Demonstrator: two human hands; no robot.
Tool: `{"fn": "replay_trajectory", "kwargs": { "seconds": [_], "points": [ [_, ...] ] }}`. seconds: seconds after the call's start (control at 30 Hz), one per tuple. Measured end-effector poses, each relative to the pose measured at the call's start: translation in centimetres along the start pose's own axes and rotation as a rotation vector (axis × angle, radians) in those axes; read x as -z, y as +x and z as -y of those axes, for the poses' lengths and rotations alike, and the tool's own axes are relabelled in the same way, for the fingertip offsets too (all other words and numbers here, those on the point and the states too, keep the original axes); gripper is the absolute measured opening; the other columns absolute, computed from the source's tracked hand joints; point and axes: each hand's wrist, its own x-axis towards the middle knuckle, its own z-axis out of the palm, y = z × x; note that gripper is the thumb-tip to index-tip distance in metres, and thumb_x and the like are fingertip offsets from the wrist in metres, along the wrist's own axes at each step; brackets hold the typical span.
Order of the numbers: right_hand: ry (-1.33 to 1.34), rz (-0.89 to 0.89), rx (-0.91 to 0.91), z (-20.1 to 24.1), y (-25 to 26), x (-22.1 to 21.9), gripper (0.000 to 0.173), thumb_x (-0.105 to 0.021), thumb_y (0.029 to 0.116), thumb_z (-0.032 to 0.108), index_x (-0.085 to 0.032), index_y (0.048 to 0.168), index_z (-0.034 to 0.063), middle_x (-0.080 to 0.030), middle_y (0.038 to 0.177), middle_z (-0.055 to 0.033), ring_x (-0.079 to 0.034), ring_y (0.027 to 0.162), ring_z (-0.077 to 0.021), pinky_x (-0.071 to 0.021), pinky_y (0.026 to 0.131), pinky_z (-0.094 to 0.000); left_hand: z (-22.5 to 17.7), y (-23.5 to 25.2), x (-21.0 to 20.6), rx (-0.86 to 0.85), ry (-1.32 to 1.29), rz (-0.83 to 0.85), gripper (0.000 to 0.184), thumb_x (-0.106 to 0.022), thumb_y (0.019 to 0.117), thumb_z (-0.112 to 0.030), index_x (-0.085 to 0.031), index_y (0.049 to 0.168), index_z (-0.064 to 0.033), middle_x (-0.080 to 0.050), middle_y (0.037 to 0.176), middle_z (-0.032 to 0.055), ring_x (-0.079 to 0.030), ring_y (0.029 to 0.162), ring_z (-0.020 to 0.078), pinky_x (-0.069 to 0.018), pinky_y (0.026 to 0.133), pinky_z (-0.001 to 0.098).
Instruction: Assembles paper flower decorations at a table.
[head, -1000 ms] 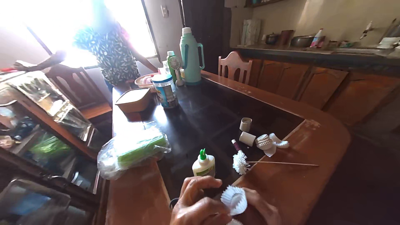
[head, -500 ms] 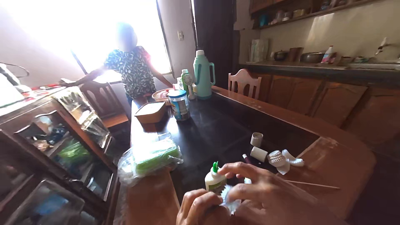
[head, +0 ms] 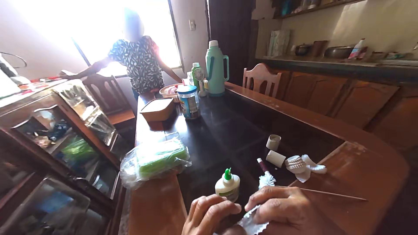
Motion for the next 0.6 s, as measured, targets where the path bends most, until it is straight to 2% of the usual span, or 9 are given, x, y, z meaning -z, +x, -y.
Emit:
{"fn": "replay_trajectory", "kwargs": {
  "seconds": [0.07,0.1,0.2,0.4,0.5,0.6],
  "points": [
    [0.032,-0.03,-0.013,0.3,0.12,-0.62,0.01,-0.071,0.0954,0.009,-0.07,0.093,-0.0011,-0.071,0.104,-0.0099,-0.067,0.104,-0.0046,-0.0536,0.092,-0.0139,-0.43,0.11,0.18,0.057,-0.106,0.031,0.017,-0.065,0.1013,-0.023,-0.075,0.106,-0.0105,-0.07,0.117,0.0106,-0.058,0.12,0.0165,-0.0431,0.104,0.0285],
    [0.034,-0.037,-0.016,0.37,0.1,-0.85,0.01,-0.071,0.0952,0.009,-0.071,0.093,-0.0016,-0.071,0.104,-0.0102,-0.067,0.103,-0.0048,-0.0536,0.091,-0.0137,-0.41,0.12,0.13,0.064,-0.137,0.023,0.016,-0.065,0.1009,-0.021,-0.076,0.106,-0.0088,-0.072,0.112,0.011,-0.061,0.115,0.016,-0.0457,0.101,0.0283],
    [-0.029,-0.062,-0.009,0.11,0.15,-0.7,0.011,-0.072,0.0952,0.011,-0.071,0.093,0.0004,-0.072,0.103,-0.0078,-0.068,0.102,-0.0038,-0.0543,0.091,-0.0137,-0.01,0.18,0.19,0.046,-0.184,-0.07,0.011,-0.068,0.0981,-0.013,-0.071,0.095,-0.0029,-0.071,0.1,0.0092,-0.065,0.104,0.0113,-0.0496,0.095,0.022],
    [0.005,-0.134,-0.019,-0.01,0.27,-0.6,0.015,-0.073,0.0955,0.017,-0.071,0.097,0.0026,-0.072,0.104,-0.0043,-0.067,0.104,-0.0021,-0.0556,0.09,-0.0146,0.31,0.28,0.22,0.063,-0.19,-0.108,0.013,-0.069,0.098,-0.015,-0.071,0.095,-0.0029,-0.071,0.1,0.0078,-0.064,0.103,0.0079,-0.05,0.092,0.0179],
    [-0.01,-0.199,-0.036,-0.05,0.31,-0.92,0.011,-0.074,0.0942,0.014,-0.069,0.091,0.0038,-0.072,0.101,-0.0018,-0.068,0.099,0.0001,-0.0564,0.085,-0.0127,0.19,0.3,0.07,0.106,-0.229,-0.154,0.011,-0.071,0.0959,-0.012,-0.071,0.093,-0.0017,-0.071,0.1,0.0059,-0.065,0.101,0.0022,-0.0524,0.088,0.0132],
    [-0.002,-0.221,-0.068,0.02,0.27,-1.05,0.012,-0.076,0.0924,0.013,-0.068,0.089,0.0042,-0.072,0.098,-0.0005,-0.067,0.094,0.0026,-0.0548,0.08,-0.0097,0.05,0.23,-0.26,0.18,-0.337,-0.203,0.007,-0.074,0.0926,-0.008,-0.069,0.092,-0.0035,-0.073,0.097,0.0009,-0.067,0.095,-0.0014,-0.0557,0.083,0.0139]
  ]
}}
